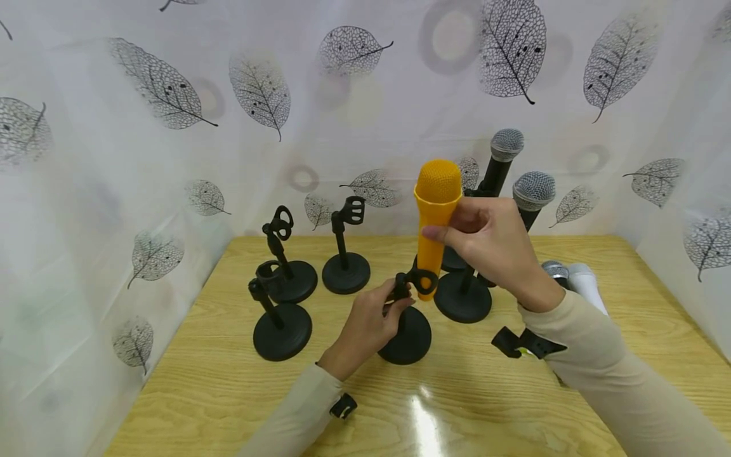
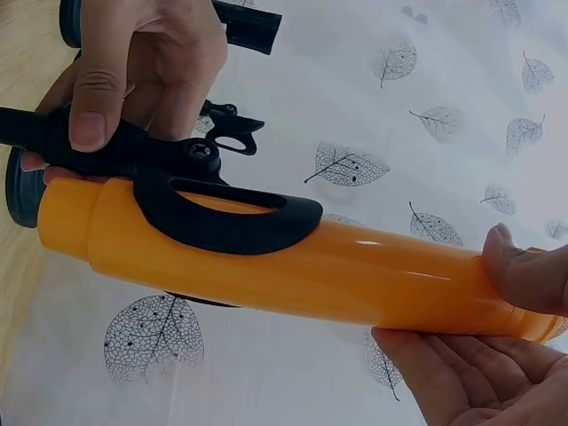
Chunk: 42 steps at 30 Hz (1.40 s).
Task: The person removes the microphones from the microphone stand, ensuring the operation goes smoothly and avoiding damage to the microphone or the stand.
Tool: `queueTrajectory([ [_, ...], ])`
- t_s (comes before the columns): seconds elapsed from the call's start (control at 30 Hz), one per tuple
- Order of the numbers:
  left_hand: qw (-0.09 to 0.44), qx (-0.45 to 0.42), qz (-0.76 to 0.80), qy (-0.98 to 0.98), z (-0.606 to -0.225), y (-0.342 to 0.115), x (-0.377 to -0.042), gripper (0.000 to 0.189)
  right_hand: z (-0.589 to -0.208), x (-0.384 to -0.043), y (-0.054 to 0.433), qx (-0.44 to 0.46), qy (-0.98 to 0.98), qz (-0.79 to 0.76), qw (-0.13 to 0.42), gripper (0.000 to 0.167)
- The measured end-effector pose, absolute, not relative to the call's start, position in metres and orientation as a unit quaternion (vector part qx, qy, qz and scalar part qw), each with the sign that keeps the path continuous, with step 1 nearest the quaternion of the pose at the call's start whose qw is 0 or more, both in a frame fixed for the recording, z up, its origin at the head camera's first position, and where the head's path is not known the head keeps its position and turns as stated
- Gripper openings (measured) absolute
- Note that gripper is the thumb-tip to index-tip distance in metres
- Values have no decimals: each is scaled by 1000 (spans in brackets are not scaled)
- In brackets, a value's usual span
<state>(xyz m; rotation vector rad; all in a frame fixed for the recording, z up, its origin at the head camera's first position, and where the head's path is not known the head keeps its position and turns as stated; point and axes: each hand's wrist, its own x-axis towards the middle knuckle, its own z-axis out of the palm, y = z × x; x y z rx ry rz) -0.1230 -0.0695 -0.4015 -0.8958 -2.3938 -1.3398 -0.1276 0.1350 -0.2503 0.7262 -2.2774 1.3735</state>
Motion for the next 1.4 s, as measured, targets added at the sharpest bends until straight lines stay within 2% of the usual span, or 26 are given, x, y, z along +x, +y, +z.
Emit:
queueTrajectory([
  [0.6,123,-305,-461,-824,-400,-68,-122,15,-233,-124,136,251,-811,484,214,29],
  [1.0,124,-301,-466,-822,-401,-69,-122,15,-201,-114,141,238,-769,543,239,31],
  [1.4,129,-302,-466,-822,-401,-69,-121,17,-195,-108,159,218,-779,532,251,34],
])
